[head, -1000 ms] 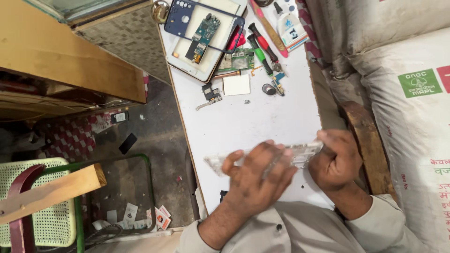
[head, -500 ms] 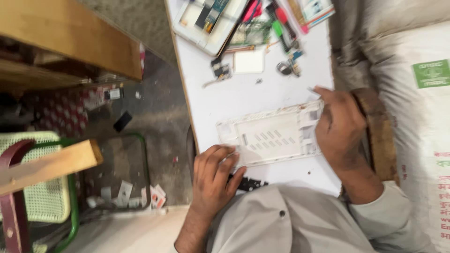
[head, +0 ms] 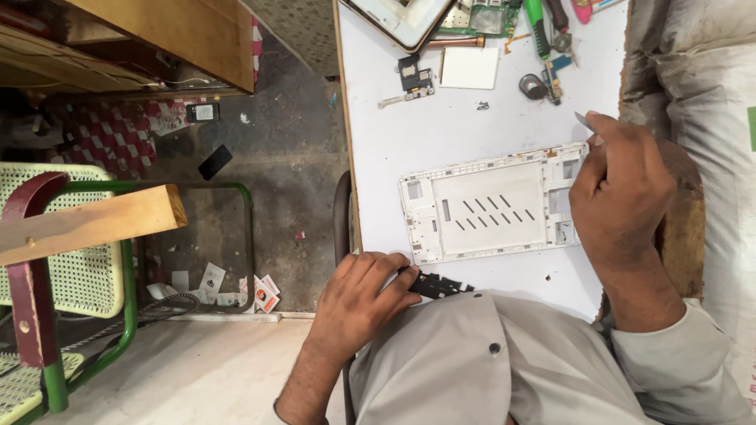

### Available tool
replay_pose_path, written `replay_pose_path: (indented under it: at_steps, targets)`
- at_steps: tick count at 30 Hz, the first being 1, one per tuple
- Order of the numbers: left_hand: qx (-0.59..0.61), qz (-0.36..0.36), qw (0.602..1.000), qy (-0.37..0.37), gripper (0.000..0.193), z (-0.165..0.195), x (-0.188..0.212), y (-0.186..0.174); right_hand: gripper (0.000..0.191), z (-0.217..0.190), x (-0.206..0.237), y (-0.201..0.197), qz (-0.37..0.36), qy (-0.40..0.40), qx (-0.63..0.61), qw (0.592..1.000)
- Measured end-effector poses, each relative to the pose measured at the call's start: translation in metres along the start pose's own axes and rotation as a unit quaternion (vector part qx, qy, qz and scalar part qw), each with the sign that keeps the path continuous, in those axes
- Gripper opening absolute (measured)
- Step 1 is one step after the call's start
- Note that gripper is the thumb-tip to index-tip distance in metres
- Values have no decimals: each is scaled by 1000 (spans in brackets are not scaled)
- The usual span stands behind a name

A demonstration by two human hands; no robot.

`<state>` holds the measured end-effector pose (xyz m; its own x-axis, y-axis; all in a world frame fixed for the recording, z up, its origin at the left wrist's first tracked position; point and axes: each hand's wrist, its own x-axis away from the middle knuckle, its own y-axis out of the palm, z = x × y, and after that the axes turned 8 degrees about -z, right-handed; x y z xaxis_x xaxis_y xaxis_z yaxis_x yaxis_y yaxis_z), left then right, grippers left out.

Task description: The person works at a repair bench, holding a white phone mid-frame steady with one hand while prying at its edge with a small tool in the other hand. They then lift the frame, work along its edges, and finally manipulate a black plastic phone component with both hands.

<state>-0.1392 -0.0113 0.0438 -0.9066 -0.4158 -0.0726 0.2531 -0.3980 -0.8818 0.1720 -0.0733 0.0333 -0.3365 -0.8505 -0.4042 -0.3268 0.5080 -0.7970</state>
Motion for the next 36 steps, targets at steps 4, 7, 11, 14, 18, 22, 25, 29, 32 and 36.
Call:
replay_pose_path:
  at_steps: [4,7,11,14,18,22,25,29,32,36]
  targets:
    - [-15,-11,1000,-4,38,2,-1,-1,30,-1,-2,-7,9,-2,34,999]
    - [-16,-44,999,-17,36,2,-1,-1,28,-4,3,-13,19,18,6,1000]
    - [18,-58,998,-25,40,-1,0,-4,19,-3,20,-25,20,32,-61,997]
    - [52,-69,995,-47,33,0,3,-7,18,2,37,-28,25,62,-155,986]
    - [100,-18,992,-80,21,1,-2,-8,16,10,60,-29,5,54,-157,986]
    - [168,109,973,-113,20,5,-17,-4,15,10,74,-24,25,90,-221,971]
    - [319,161,925,-129,19,7,-48,8,19,6,74,-18,45,129,-331,934]
    - [537,153,804,-204,24,7,-98,30,20,1,61,1,19,89,-407,909]
    - [647,119,742,-127,33,5,-123,40,16,2,50,13,6,32,-363,931]
    - [716,84,689,-75,42,3,-132,52,18,-1,45,18,-7,32,-321,946]
